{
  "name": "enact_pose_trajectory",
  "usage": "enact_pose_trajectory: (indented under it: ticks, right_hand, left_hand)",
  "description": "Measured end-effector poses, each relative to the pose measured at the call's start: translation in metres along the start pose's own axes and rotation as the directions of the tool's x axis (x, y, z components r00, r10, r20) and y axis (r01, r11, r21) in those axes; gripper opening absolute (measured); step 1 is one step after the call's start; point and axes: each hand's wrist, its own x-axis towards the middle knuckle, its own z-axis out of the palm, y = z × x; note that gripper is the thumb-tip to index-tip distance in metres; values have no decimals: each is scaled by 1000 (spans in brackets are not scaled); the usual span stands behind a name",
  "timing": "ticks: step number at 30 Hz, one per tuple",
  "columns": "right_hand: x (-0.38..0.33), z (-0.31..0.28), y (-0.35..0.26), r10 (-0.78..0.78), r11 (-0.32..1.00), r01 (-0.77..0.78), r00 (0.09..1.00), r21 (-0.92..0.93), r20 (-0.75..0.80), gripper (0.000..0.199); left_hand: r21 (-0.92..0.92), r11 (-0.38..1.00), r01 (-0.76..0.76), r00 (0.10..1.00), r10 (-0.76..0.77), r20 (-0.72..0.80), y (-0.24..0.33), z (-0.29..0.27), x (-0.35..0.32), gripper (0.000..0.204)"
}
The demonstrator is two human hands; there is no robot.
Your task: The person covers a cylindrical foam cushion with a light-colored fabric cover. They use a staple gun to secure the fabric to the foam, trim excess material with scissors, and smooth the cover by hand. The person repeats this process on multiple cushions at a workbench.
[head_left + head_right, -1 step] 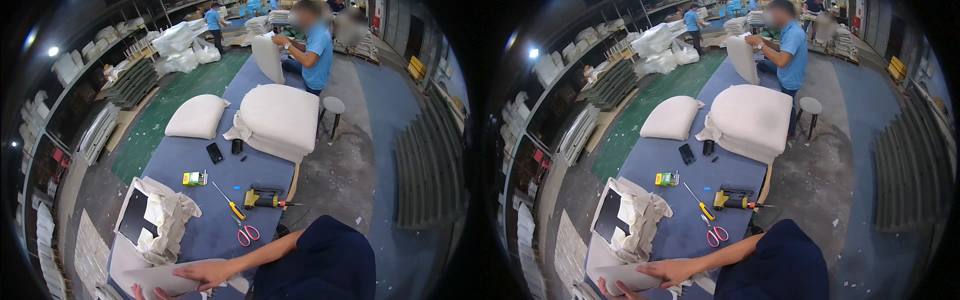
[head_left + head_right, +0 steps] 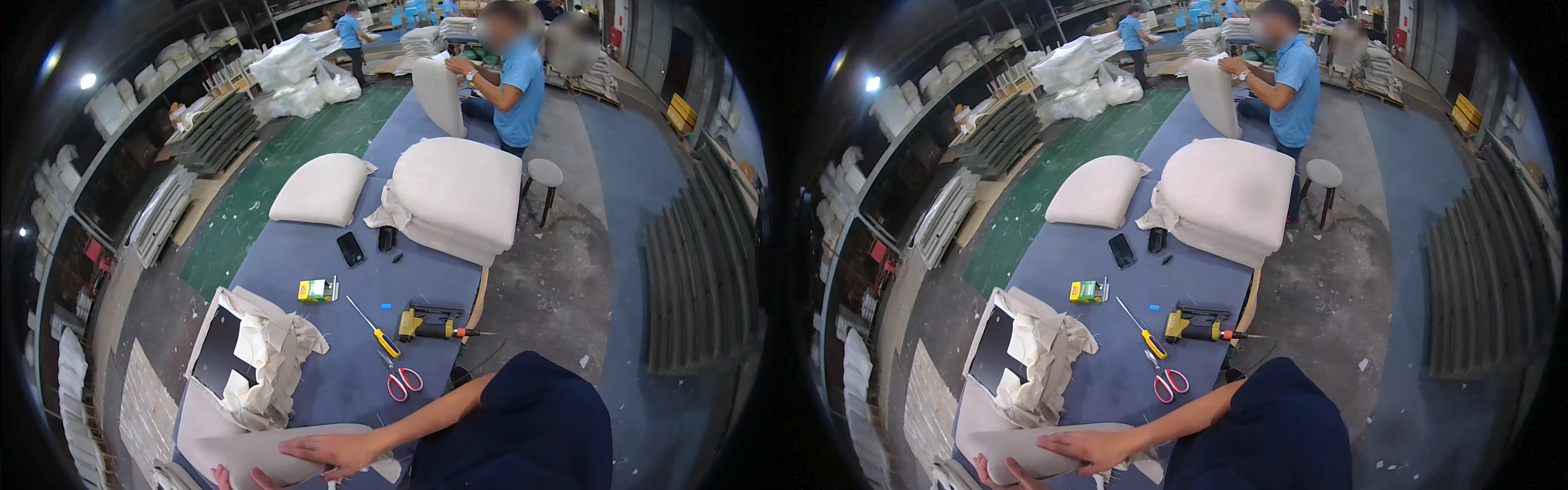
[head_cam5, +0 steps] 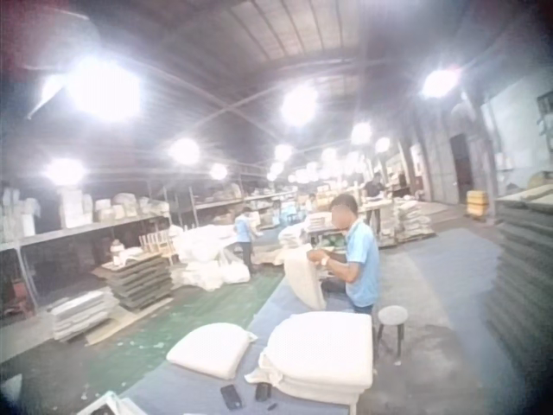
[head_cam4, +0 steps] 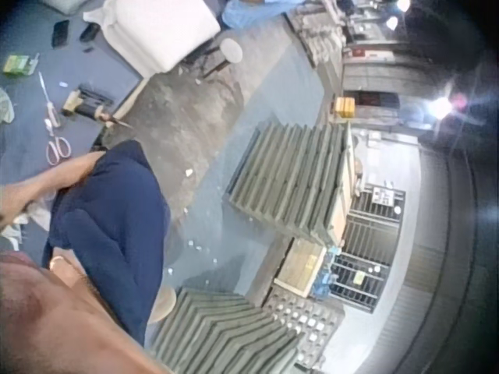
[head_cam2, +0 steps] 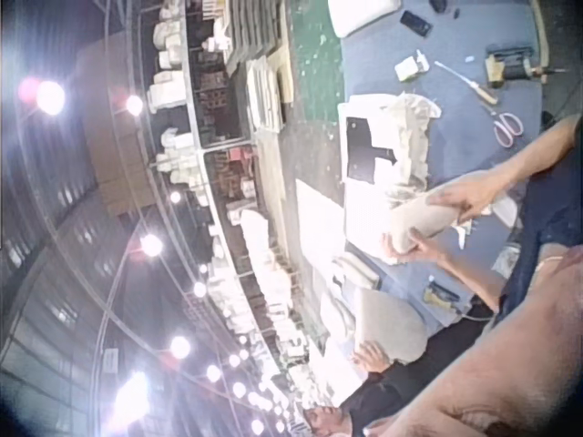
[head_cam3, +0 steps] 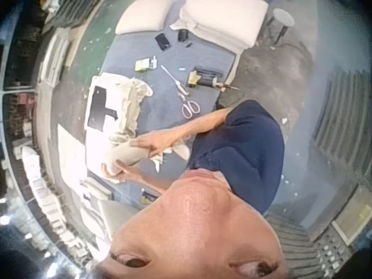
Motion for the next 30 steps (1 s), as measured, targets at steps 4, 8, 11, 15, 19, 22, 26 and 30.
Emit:
enact_pose_trajectory:
  ticks: [4, 8, 11, 15, 19, 22, 26, 30]
  right_hand:
    - [16, 16, -76, -108, 911, 80, 993, -405, -46, 61]
    - [-31, 82, 12, -361, 922, 365, 931, -128, 51, 110]
    - [16, 60, -6, -377, 924, 370, 923, -97, -79, 84]
    - [91, 9, -43, -431, 901, 417, 890, -120, -148, 60]
    - [125, -15, -60, -336, 941, 330, 939, -76, -75, 32]
    - [125, -10, -63, -240, 970, 241, 970, -34, 34, 26]
    - [125, 17, -67, -237, 971, 232, 967, -59, -95, 25]
    - [121, 26, -74, -229, 969, 199, 948, -148, -222, 27]
  left_hand:
    - [-12, 999, -37, 997, 38, 61, -12, -49, 7, 53]
    - [-250, 968, -35, 962, 101, 255, -21, -65, -8, 59]
    - [-316, 946, -73, 884, 209, 419, -29, -71, -8, 62]
    - [-213, 949, 232, 956, -181, 232, 5, -46, -30, 71]
    - [-37, 974, 222, 965, -214, 151, -14, -45, -82, 75]
    - [122, 989, 79, 981, -99, 167, -35, -54, -96, 83]
    - [-116, 991, 71, 995, -62, 82, -94, -77, -108, 77]
    - [-300, 954, 22, 983, 34, 179, -38, -78, -21, 82]
